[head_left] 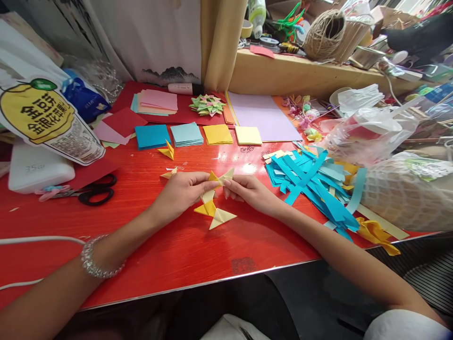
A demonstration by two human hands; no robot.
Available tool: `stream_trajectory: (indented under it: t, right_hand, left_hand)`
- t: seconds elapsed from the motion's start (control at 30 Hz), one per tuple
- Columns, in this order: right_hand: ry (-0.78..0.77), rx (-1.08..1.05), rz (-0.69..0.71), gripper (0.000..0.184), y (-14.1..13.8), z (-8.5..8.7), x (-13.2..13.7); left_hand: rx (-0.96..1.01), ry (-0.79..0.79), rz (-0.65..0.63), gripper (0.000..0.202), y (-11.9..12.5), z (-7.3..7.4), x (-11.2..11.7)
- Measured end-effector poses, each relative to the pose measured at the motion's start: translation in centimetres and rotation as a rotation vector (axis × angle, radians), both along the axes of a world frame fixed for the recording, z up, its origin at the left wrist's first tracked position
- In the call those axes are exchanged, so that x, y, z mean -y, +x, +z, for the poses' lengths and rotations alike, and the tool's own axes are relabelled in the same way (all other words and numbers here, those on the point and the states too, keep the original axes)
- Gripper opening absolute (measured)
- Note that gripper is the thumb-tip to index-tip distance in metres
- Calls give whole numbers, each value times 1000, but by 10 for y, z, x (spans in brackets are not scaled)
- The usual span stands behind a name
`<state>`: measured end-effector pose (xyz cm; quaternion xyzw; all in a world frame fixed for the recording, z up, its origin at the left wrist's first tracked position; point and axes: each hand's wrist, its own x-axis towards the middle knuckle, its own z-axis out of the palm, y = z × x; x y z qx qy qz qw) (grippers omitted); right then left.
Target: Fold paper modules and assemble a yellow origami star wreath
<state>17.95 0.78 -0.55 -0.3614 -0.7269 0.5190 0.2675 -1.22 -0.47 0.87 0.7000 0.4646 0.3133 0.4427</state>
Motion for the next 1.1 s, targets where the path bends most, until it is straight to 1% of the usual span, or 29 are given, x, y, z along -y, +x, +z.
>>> stream_trajectory:
  t: [0.17, 0.27, 0.37, 0.43, 0.47, 0.53, 0.6, 0.63, 0.67, 0.7, 0.77, 0.8, 0.83, 0.9, 1.0, 1.03, 1.1]
  right_hand:
    - [28, 27, 2, 42, 0, -2, -1]
    - [37, 73, 18, 44, 1, 3, -2]
    - [-25, 116, 88, 45, 4, 11, -5]
    - [-89, 120, 88, 47, 8, 14, -9]
    - [-104, 109, 49, 49, 9, 14, -12]
    - [-86, 72, -92, 50, 11, 12, -20]
    - [1, 52, -205, 46, 10, 9, -31]
    - [40, 61, -213, 42, 6, 9, -38]
    - [55, 65, -196, 37, 1, 10, -45]
    - [58, 72, -150, 31, -7, 11, -52]
    - [115, 125, -35, 22, -29, 15, -65]
    - [151, 145, -10, 20, -42, 17, -70]
    - [189, 168, -3, 19, -56, 18, -76]
    - [297, 218, -42, 23, -84, 17, -84]
    - [422, 299, -77, 33, -118, 6, -92]
    - [463, 334, -73, 32, -126, 1, -94]
    - [468, 368, -70, 24, -136, -8, -96]
  left_hand:
    - [-20, -16, -1, 31, 0, 0, 0]
    - [-29, -53, -4, 32, -1, -3, -2]
    - [-49, -109, -18, 32, -2, -7, -4]
    - [-47, -145, -21, 31, -1, -9, -5]
    - [-36, -162, -24, 31, -1, -10, -5]
    - [-9, -190, -40, 31, 0, -10, -3]
    - [9, -208, -70, 30, 2, -9, 0]
    - [15, -211, -81, 29, 2, -8, 1]
    - [27, -215, -88, 28, 3, -6, 3]
    - [54, -228, -106, 26, 2, -4, 4]
    - [161, -283, -169, 22, 0, 1, 5]
    - [228, -317, -206, 19, -2, 3, 5]
    - [298, -351, -239, 17, -4, 5, 4]
    - [411, -404, -274, 13, -10, 8, 2]
    - [529, -426, -282, 15, -14, 7, -1]
    - [558, -419, -274, 17, -15, 7, -1]
    - [581, -394, -231, 20, -14, 6, -2]
